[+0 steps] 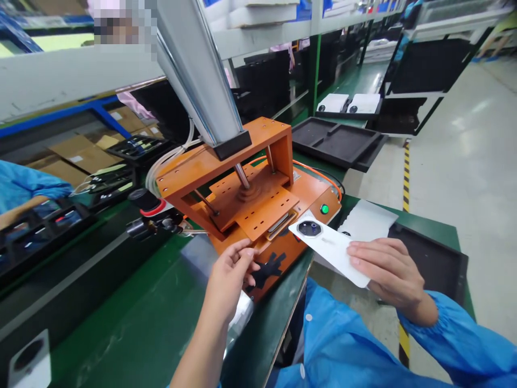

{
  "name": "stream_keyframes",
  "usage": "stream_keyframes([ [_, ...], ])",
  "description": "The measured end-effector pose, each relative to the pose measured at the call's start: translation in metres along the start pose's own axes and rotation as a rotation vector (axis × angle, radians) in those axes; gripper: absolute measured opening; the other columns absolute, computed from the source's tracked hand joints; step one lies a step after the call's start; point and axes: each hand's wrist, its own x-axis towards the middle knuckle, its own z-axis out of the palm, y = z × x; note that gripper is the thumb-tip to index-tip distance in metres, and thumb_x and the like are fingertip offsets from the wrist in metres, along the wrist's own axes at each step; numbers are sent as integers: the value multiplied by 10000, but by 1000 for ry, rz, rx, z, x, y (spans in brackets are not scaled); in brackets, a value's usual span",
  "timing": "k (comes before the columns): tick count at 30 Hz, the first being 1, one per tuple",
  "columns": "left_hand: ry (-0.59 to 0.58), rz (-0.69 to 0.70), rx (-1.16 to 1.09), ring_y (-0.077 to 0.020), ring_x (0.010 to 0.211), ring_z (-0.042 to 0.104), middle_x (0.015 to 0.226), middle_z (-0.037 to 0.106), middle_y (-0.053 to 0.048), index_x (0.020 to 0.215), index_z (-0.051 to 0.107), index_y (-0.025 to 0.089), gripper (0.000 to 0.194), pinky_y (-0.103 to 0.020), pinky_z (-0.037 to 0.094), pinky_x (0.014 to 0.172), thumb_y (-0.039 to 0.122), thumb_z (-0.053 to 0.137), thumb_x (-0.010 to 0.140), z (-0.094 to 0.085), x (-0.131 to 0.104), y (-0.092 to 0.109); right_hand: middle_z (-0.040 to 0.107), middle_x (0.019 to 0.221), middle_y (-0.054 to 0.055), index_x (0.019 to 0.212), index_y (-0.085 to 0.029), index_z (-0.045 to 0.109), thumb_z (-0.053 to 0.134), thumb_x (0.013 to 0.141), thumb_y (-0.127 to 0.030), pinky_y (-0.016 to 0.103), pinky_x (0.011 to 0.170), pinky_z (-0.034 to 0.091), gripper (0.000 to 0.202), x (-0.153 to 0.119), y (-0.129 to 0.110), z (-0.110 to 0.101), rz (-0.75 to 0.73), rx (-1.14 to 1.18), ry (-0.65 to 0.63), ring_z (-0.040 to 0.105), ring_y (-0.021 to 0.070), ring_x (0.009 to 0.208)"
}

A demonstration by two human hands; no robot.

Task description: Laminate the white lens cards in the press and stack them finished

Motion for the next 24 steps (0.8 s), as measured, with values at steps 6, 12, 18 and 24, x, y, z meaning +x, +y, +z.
stream_keyframes([
  [6, -36, -44, 18, -129, 648, 644, 1082, 743, -152, 1166, 591, 139, 575, -197, 465, 425, 450, 800, 729, 3, 3, 7, 790, 1111, 57, 1198, -284, 713, 521, 999, -214, 386, 816, 583, 285, 5, -2, 2, -7, -5, 23, 752, 219, 1065],
  [12, -55, -64, 36, -126, 643, 651, 1079, 744, -143, 1173, 559, 151, 585, -190, 466, 416, 433, 804, 723, 3, 5, 10, 794, 1104, 48, 1206, -284, 707, 527, 995, -190, 365, 824, 574, 292, 9, -1, 2, 1, -11, 45, 753, 203, 1063],
  [18, -54, -66, 68, -120, 631, 621, 976, 726, -93, 1166, 528, 148, 633, -194, 463, 402, 471, 810, 701, 2, 8, 8, 794, 1103, 56, 1148, -258, 723, 542, 981, -157, 352, 821, 565, 266, 11, -1, 2, -2, -26, 45, 752, 196, 1064],
  [24, -54, -44, 84, -125, 649, 627, 976, 724, -98, 1051, 549, 156, 573, -183, 429, 369, 494, 821, 677, 12, 10, 11, 794, 1104, 54, 1143, -256, 722, 549, 963, -143, 355, 810, 556, 274, 9, 3, 4, 2, -36, 53, 755, 201, 1060],
])
